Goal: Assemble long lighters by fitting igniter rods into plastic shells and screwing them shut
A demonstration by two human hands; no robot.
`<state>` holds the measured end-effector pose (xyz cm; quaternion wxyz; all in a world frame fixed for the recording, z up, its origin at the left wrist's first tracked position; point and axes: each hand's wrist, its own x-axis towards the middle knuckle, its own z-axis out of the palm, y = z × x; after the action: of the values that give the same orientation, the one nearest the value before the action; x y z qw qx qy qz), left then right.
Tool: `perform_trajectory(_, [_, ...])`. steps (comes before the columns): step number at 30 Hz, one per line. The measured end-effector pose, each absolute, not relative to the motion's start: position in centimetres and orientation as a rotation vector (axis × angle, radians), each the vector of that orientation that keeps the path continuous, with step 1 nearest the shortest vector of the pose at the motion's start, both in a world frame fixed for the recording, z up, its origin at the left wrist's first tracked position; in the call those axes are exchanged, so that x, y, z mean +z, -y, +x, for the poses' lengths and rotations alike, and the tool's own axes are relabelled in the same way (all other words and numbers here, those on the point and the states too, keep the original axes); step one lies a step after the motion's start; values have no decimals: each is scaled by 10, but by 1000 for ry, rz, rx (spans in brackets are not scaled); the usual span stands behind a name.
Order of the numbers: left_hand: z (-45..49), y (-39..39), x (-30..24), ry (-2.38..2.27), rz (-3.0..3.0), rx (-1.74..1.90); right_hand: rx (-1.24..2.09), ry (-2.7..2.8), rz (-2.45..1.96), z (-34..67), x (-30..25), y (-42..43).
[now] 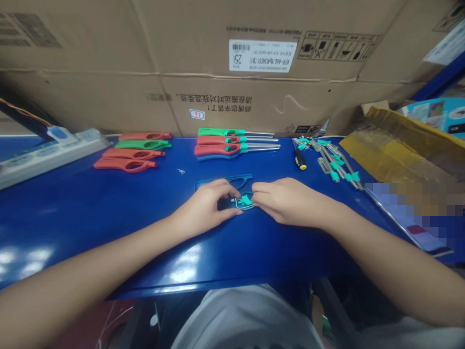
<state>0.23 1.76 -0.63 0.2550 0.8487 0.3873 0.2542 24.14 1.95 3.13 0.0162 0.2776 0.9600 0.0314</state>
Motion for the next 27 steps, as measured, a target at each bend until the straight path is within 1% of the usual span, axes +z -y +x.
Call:
perform_trajectory(19, [2, -13, -7, -976, 2431, 680, 61, -3043, 850, 245, 30, -20])
perform_trajectory(21, [2, -12, -6, -973, 2433, 686, -12, -3045, 873, 244, 30, -20])
perform_trajectory(23, [3, -12, -5, -978, 2433, 691, -152, -3046, 952, 244, 29, -21])
perform_trajectory(27, [3, -11, -4, -975, 2446, 673, -637, -3081, 1117, 244, 26, -26])
